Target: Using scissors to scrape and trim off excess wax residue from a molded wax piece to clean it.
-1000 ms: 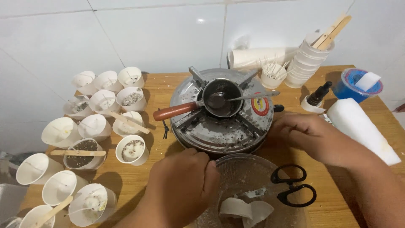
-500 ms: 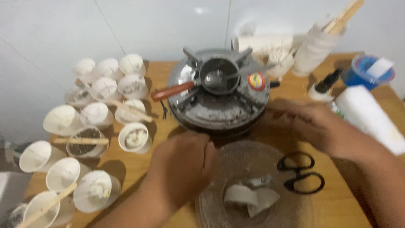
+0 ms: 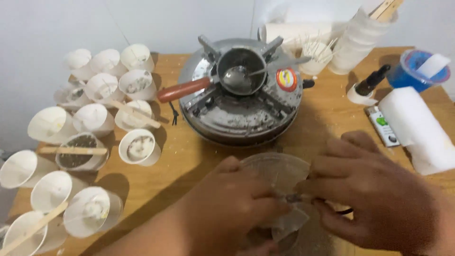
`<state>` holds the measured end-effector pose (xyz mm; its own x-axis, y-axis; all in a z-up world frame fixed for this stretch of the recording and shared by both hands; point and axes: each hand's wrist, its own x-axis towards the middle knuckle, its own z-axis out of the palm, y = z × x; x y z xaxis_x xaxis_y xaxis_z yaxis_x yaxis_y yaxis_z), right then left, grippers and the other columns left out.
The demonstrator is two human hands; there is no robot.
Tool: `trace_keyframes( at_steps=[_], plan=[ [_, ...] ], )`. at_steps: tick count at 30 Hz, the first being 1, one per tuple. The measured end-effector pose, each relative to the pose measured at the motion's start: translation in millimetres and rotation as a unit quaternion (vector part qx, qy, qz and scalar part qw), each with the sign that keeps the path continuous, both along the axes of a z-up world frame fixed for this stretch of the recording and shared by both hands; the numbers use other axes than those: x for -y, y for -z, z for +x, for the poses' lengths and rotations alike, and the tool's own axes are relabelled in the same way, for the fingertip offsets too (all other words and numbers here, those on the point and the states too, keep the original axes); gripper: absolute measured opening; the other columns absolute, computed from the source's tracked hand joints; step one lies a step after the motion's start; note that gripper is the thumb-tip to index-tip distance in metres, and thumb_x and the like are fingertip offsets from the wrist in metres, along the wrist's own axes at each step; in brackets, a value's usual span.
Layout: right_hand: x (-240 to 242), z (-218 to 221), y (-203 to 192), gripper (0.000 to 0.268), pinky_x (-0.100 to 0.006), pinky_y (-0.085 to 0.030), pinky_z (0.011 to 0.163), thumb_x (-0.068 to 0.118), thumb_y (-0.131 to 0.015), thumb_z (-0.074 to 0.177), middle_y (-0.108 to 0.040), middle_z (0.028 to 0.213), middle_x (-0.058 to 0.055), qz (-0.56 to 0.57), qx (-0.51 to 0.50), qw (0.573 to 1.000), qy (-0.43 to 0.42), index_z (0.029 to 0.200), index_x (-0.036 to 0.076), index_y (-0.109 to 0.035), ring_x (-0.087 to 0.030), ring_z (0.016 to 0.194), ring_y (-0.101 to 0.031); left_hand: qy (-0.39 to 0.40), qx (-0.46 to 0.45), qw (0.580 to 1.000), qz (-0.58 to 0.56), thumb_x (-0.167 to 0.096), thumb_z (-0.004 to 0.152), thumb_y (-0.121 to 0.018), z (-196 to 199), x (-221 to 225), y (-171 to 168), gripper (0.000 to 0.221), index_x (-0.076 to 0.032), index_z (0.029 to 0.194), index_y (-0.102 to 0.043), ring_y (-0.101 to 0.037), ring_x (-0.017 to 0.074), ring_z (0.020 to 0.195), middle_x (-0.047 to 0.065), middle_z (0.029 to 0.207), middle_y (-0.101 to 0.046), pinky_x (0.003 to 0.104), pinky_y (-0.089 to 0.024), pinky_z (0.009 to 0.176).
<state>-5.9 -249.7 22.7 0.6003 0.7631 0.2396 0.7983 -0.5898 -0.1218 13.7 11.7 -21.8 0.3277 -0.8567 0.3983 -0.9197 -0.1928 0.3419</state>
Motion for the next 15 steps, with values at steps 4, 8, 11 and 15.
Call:
trace_keyframes(
  at_steps=[4,8,11,15],
  plan=[
    [4.7,4.0,4.3,0.026,-0.042,-0.039,0.073,0.022,-0.068,0.080,-0.064,0.080,0.009,0.003,-0.038,0.999,-0.005,0.105,0.028,-0.077,-0.019,0.075,-0.056,-0.021,0.027,0.999,0.019,-0.036,0.077,-0.073,0.7,1.1,7.3,0.033,-0.022,0.106,-0.072,-0.066,0.0277,0.083,-0.001,0.090,-0.068,0.047,-0.036,0.073],
    [20.4,2.8,21.1,0.047,-0.049,-0.036,0.075,0.027,-0.075,0.069,-0.068,0.098,0.009,-0.029,-0.004,0.999,0.012,0.115,0.030,-0.076,-0.021,0.093,-0.059,-0.049,0.046,0.998,-0.022,-0.031,0.083,-0.071,0.9,2.5,9.0,0.012,-0.021,0.080,-0.066,-0.060,0.0270,0.064,0.000,0.072,-0.060,0.045,-0.033,0.065],
    [16.2,2.3,25.8,0.049,-0.050,-0.036,0.078,0.024,-0.070,0.066,-0.066,0.099,0.012,-0.039,0.047,0.997,0.056,0.114,0.034,-0.074,-0.022,0.093,-0.058,-0.049,-0.002,0.996,-0.071,-0.029,0.087,-0.072,3.0,-1.4,1.7,0.015,-0.017,0.090,-0.063,-0.062,0.0281,0.076,0.003,0.083,-0.062,0.044,-0.038,0.068],
    [2.3,8.9,26.7,0.044,-0.044,-0.041,0.072,0.007,-0.060,0.071,-0.064,0.108,0.012,-0.044,0.113,0.982,0.144,0.104,0.036,-0.070,-0.023,0.088,-0.061,-0.029,-0.162,0.967,-0.195,-0.013,0.092,-0.072,3.5,-1.0,-2.7,0.032,-0.011,0.122,-0.061,-0.072,0.0295,0.103,0.016,0.117,-0.064,0.036,-0.058,0.094]
  ],
)
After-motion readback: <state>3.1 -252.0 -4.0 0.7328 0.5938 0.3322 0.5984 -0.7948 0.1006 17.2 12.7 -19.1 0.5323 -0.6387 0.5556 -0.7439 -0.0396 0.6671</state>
